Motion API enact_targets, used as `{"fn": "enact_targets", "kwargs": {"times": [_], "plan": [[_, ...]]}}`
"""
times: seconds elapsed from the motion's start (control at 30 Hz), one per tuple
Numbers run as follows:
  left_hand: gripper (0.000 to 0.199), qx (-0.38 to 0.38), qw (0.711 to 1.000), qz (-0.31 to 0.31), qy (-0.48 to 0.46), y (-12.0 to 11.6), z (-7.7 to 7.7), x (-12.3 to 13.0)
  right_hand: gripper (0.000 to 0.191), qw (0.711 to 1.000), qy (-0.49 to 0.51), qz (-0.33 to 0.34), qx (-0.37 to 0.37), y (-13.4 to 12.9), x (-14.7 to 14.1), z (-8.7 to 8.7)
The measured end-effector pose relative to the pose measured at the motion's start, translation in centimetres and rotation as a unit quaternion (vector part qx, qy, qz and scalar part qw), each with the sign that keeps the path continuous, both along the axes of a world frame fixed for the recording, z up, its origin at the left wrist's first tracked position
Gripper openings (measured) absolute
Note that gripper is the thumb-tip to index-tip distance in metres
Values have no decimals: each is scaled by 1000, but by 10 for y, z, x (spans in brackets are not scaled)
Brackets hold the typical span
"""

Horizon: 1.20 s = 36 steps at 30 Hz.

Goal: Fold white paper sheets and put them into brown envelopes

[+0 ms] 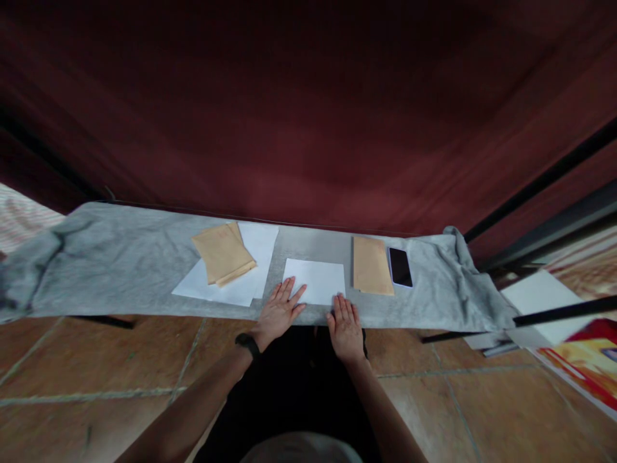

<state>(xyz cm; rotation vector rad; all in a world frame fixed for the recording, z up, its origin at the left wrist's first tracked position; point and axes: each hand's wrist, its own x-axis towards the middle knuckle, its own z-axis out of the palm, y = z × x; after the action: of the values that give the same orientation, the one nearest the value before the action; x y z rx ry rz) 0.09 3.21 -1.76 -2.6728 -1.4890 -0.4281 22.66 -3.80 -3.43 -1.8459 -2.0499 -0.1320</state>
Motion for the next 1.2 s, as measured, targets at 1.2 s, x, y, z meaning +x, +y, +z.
{"fn": "enact_targets", "kwargs": {"times": [1.2], "plan": [[60,-3,999,10,32,-5,0,4,49,995,-54,38,-77,111,-17,5]]}}
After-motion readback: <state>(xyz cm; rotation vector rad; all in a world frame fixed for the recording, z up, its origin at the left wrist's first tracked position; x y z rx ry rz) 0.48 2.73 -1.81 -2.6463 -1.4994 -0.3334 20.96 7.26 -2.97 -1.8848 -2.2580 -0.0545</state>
